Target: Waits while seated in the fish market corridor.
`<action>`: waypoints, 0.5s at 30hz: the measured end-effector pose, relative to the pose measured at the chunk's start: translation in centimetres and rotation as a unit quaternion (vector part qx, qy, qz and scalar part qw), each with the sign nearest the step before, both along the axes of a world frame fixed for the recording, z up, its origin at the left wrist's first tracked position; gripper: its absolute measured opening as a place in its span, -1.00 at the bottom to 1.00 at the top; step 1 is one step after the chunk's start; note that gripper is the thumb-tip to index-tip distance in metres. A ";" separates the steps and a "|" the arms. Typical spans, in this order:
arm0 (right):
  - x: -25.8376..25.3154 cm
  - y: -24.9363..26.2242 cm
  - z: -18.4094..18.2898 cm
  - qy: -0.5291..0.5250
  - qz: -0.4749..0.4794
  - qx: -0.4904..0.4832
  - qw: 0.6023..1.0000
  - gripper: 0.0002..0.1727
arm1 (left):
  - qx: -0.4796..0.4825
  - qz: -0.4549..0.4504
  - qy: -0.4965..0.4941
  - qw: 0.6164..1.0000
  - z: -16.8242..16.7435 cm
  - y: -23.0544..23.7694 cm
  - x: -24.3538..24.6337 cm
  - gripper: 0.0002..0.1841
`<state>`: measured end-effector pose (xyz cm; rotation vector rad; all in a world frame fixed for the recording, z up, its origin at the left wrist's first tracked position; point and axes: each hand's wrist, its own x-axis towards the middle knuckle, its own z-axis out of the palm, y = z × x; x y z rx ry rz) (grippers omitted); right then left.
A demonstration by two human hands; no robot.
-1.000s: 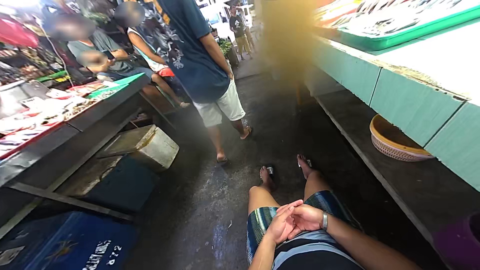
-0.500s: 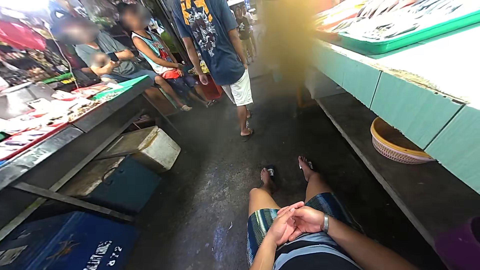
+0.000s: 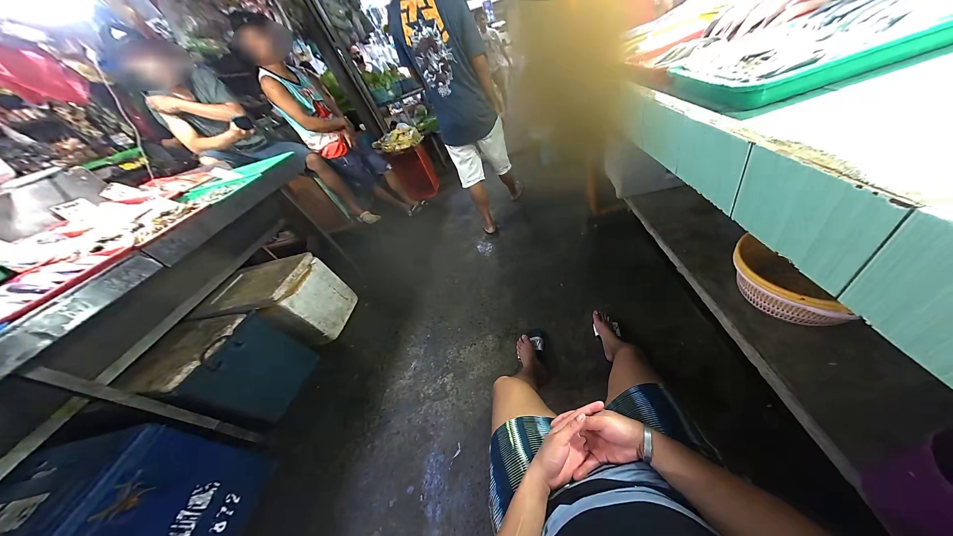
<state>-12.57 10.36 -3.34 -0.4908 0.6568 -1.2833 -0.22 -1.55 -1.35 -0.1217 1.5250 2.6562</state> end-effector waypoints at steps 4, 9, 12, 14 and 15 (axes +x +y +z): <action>0.3 0.1 0.7 0.023 -0.008 0.020 1.000 -0.52 | -0.060 0.052 -0.039 0.996 2.6 1.2 0.3 -0.51; 0.4 -0.3 0.8 0.035 -0.005 0.019 0.999 -0.52 | -0.027 0.032 -0.009 0.999 1.6 0.3 0.6 -0.47; 0.2 0.0 0.6 0.032 -0.017 0.027 0.999 -0.49 | -0.098 0.098 -0.072 0.988 7.0 2.9 0.8 -0.50; 0.3 0.2 0.6 0.022 -0.018 0.025 0.999 -0.52 | -0.097 0.091 -0.081 0.988 7.0 3.1 0.6 -0.51; 0.2 0.3 0.5 0.017 -0.015 0.020 1.000 -0.52 | -0.091 0.085 -0.077 0.989 6.3 2.9 0.5 -0.52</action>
